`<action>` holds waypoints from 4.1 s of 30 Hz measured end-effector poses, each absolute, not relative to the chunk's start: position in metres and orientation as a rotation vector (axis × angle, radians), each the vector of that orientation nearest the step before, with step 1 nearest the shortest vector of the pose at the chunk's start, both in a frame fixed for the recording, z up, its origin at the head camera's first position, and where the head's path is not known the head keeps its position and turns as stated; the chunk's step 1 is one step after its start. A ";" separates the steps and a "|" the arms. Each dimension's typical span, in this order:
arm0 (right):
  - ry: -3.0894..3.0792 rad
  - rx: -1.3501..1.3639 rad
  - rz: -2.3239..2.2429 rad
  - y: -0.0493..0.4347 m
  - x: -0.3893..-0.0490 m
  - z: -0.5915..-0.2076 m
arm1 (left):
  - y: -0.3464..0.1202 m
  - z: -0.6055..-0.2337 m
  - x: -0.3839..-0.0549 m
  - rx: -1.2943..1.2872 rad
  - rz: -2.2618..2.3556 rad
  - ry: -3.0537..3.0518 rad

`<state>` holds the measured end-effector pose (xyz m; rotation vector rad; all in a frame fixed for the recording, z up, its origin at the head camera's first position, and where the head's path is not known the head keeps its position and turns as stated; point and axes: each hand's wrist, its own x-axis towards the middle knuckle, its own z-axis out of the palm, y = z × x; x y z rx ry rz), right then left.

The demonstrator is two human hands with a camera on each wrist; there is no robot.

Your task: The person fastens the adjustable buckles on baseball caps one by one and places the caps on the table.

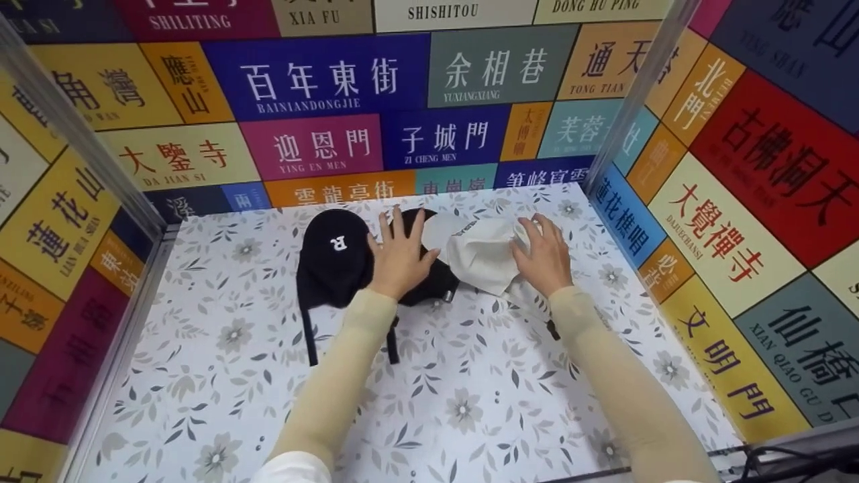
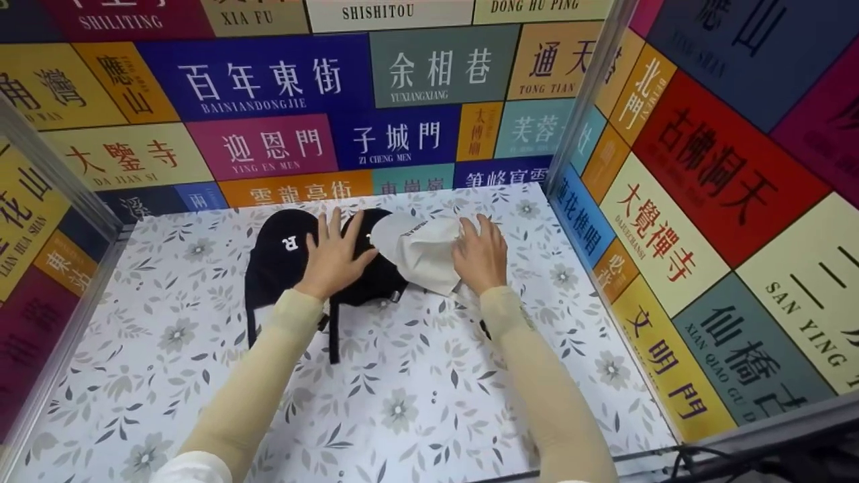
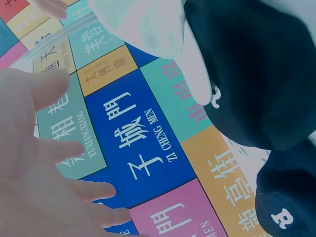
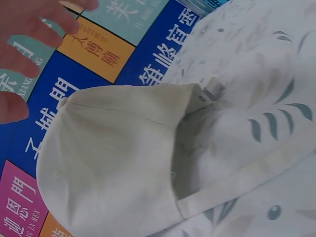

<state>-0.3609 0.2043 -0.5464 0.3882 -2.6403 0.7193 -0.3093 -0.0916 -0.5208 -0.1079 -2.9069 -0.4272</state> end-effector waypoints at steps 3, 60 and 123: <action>-2.626 0.409 0.770 0.205 -0.360 -0.553 | -0.093 -0.525 -0.298 -0.116 -0.452 -2.888; -2.607 0.340 0.762 0.157 -0.389 -0.468 | -0.117 -0.544 -0.226 -0.147 -0.369 -2.845; -2.343 0.765 1.040 0.062 -0.311 -0.376 | -0.187 -0.560 -0.234 0.131 -0.557 -2.823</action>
